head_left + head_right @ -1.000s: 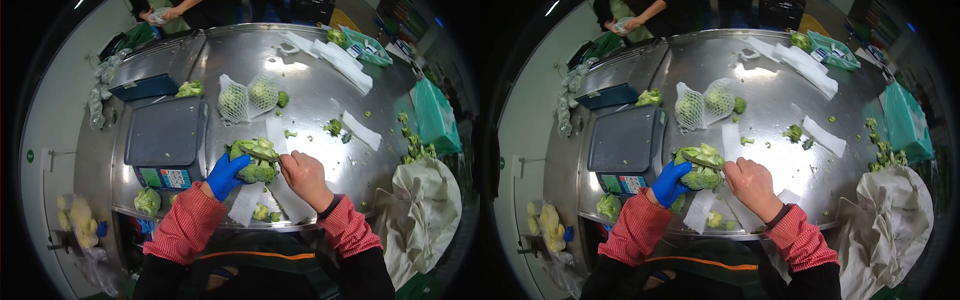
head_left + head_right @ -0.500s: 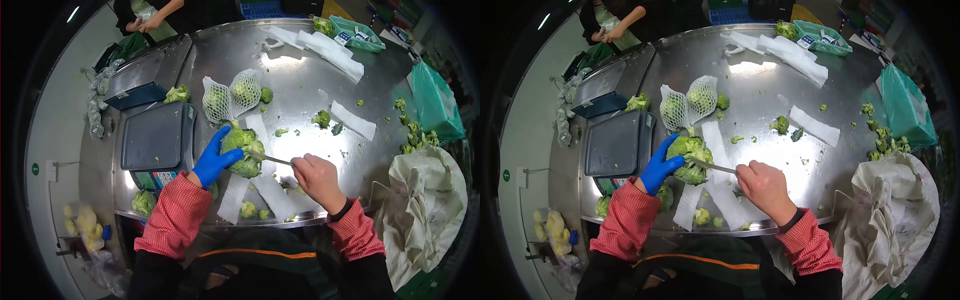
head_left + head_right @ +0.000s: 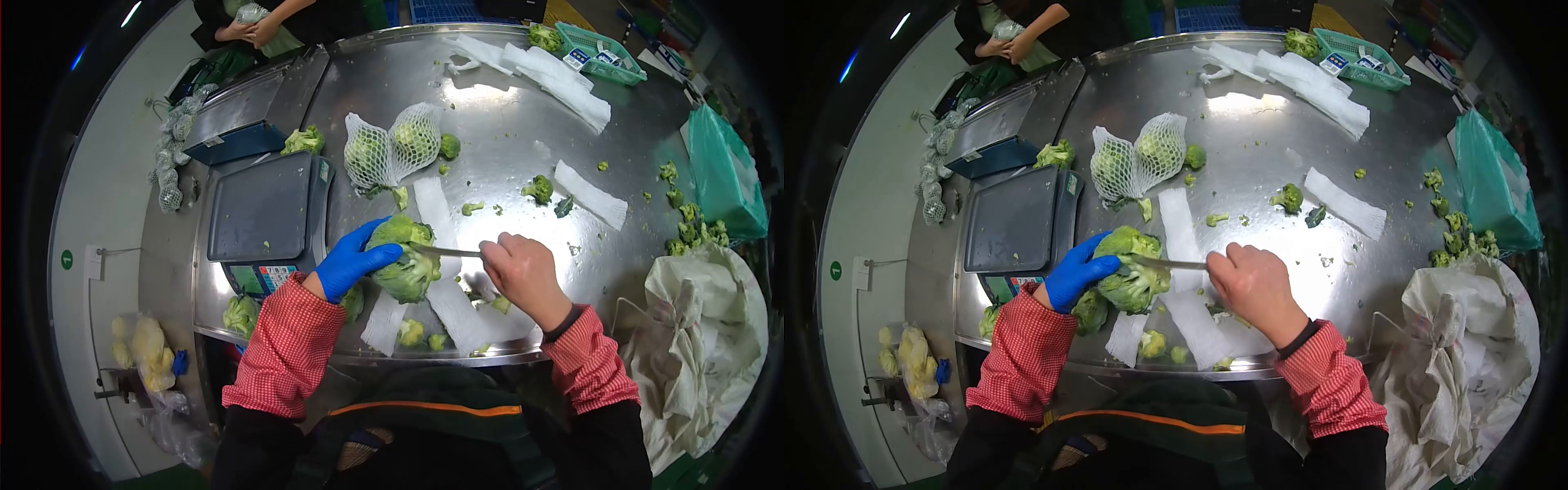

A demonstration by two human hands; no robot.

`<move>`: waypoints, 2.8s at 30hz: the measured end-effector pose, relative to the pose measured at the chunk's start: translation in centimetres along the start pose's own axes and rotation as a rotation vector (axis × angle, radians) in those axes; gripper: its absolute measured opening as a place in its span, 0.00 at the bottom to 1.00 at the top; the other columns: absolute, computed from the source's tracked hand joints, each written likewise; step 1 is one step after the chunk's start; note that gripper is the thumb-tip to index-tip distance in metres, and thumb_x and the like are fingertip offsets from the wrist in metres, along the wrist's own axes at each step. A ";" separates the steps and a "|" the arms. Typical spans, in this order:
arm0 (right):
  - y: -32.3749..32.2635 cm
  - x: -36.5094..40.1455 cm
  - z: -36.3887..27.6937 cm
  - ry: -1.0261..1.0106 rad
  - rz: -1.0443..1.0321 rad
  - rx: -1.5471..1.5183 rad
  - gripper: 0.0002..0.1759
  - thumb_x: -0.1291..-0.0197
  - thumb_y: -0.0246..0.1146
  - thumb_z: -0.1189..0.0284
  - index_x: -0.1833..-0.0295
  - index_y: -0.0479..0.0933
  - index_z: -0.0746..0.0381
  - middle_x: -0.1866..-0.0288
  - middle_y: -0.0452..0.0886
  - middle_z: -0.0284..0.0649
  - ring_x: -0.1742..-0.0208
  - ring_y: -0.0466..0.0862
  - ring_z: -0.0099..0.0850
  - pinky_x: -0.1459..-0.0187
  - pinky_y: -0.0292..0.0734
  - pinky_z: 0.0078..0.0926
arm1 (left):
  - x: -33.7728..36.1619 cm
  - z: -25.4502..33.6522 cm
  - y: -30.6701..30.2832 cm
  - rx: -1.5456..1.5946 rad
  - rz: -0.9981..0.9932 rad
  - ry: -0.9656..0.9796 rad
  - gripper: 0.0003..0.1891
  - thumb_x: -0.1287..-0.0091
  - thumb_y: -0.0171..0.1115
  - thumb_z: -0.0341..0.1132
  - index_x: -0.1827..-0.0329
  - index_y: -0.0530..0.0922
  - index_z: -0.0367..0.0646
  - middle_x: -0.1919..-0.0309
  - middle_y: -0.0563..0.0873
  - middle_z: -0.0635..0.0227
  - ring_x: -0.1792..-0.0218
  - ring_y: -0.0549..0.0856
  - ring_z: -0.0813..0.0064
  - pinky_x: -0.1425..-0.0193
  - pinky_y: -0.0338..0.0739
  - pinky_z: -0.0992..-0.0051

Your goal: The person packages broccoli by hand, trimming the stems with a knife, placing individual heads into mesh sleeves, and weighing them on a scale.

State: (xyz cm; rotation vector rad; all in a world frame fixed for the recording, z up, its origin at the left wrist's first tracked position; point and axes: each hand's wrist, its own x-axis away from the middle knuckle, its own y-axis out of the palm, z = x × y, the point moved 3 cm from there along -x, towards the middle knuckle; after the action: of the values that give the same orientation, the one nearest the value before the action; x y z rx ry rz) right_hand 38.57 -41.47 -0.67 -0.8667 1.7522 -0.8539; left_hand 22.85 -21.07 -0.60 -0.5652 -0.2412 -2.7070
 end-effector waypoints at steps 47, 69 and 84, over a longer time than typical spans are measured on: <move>3.2 -0.4 -6.1 0.169 -0.070 -0.014 0.05 0.43 0.60 0.70 0.62 0.75 0.57 0.73 0.73 0.40 0.78 0.77 0.37 0.77 0.72 0.33 | 3.3 -5.4 -2.9 -0.078 0.477 0.553 0.39 0.42 0.68 0.28 0.31 0.54 0.36 0.40 0.69 0.59 0.40 0.72 0.69 0.36 0.68 0.72; 19.5 -1.5 -14.2 0.539 -0.561 -0.601 0.37 0.48 0.64 0.48 0.43 0.69 0.67 0.65 0.81 0.57 0.63 0.82 0.54 0.62 0.77 0.40 | 6.7 -6.7 -22.6 -0.167 1.148 0.351 0.31 0.38 0.65 0.43 0.34 0.65 0.39 0.46 0.76 0.58 0.46 0.76 0.72 0.42 0.69 0.72; 13.5 -2.9 -13.8 0.876 -0.384 -1.513 0.21 0.34 0.55 0.68 0.39 0.61 0.63 0.77 0.72 0.32 0.86 0.68 0.19 0.84 0.63 0.17 | 4.7 -10.5 -3.8 0.514 0.546 0.434 0.47 0.45 0.67 0.21 0.26 0.45 0.46 0.39 0.69 0.59 0.41 0.74 0.68 0.39 0.73 0.69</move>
State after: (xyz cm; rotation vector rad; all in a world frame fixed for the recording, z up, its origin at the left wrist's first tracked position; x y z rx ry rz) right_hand 24.05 -30.06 -6.88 -2.0134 3.0760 0.1466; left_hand 13.64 -21.56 -8.53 0.1039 -0.5473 -2.0513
